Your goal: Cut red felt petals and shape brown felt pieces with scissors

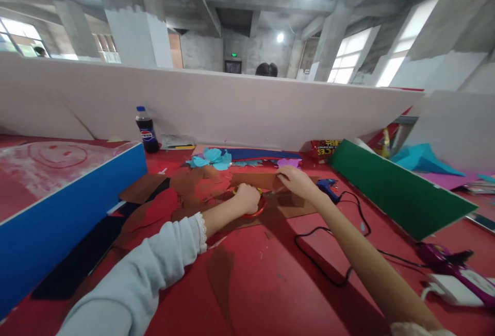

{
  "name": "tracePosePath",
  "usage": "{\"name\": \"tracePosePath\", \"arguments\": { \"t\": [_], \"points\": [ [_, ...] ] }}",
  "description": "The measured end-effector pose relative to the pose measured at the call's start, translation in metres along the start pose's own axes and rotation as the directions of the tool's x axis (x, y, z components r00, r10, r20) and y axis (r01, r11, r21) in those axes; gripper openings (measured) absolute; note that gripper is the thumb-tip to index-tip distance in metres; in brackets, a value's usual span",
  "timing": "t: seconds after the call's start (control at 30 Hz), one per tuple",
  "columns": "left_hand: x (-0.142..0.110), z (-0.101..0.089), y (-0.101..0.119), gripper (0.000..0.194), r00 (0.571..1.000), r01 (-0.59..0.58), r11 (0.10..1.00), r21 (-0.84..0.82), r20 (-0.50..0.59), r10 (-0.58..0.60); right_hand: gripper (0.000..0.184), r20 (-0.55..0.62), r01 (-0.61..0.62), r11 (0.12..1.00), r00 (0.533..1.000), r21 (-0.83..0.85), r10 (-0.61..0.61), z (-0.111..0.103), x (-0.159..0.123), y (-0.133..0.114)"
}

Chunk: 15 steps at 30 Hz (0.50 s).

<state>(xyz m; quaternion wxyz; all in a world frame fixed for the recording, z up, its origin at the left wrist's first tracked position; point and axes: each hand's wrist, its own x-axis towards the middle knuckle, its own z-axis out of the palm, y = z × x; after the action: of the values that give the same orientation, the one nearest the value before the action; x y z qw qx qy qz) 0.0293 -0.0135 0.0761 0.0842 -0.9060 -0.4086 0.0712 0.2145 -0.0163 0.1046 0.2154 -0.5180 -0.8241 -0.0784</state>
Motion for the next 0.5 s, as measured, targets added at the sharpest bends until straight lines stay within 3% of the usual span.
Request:
{"name": "tracePosePath", "arguments": {
  "t": [0.5],
  "points": [
    [-0.0025,0.0097,-0.0037,0.022,0.995,-0.070,0.997,-0.010,-0.070,0.069,0.021,-0.008,0.000,1.000,1.000,0.002,0.000,-0.0005,-0.0021,0.0049]
  ]
}}
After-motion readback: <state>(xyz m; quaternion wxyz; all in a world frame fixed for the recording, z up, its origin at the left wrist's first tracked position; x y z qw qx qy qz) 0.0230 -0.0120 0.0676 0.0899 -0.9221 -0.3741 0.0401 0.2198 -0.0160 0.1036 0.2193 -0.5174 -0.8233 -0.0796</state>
